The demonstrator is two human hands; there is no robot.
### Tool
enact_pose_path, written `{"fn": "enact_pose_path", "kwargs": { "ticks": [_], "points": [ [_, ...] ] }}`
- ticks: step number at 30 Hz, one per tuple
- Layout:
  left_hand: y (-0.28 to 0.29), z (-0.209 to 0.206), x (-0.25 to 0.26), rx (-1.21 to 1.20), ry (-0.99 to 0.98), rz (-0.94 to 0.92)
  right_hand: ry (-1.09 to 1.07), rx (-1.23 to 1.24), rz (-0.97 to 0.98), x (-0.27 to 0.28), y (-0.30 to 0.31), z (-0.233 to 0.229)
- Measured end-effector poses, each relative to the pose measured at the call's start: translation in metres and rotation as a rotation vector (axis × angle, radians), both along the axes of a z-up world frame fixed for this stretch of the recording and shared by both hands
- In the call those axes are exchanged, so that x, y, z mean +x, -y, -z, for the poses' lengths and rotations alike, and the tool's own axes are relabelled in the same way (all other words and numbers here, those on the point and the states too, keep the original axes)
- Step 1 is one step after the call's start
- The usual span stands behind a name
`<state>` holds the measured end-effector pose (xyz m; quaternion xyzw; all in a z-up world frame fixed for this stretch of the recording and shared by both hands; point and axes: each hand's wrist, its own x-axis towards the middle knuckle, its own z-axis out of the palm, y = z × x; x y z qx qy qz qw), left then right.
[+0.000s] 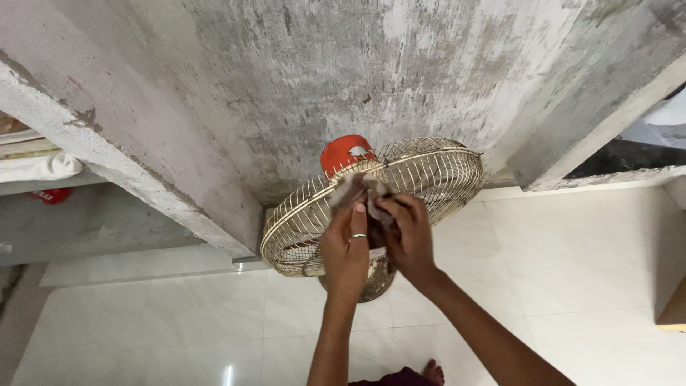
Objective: The person wipes the screen and frame of a black computer monitor using a striped cloth. They then move to a standing fan and wipe the metal cage and red motor housing with the same cloth.
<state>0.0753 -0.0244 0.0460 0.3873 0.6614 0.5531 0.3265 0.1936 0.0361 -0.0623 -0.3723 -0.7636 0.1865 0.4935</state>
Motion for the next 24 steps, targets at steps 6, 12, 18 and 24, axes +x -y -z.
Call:
{"fn": "enact_pose_path", "kwargs": {
  "ticks": [6,12,18,24],
  "points": [
    [-0.014,-0.022,-0.03,0.055,-0.466,-0.128,-0.078,-0.048,0.259,0.066,-0.041,-0.008],
    [-0.074,0.017,-0.014,0.246,-0.876,-0.04,0.035,-0.184,0.166,0.042,-0.035,-0.002],
    [-0.067,0.047,-0.006,0.289,-1.171,-0.104,0.069,-0.089,0.107,0.05,-0.04,-0.008],
    [-0.067,0.049,-0.005,0.3,-1.21,-0.159,0.087,-0.061,0.133,0.027,-0.082,-0.04]
  ]
}}
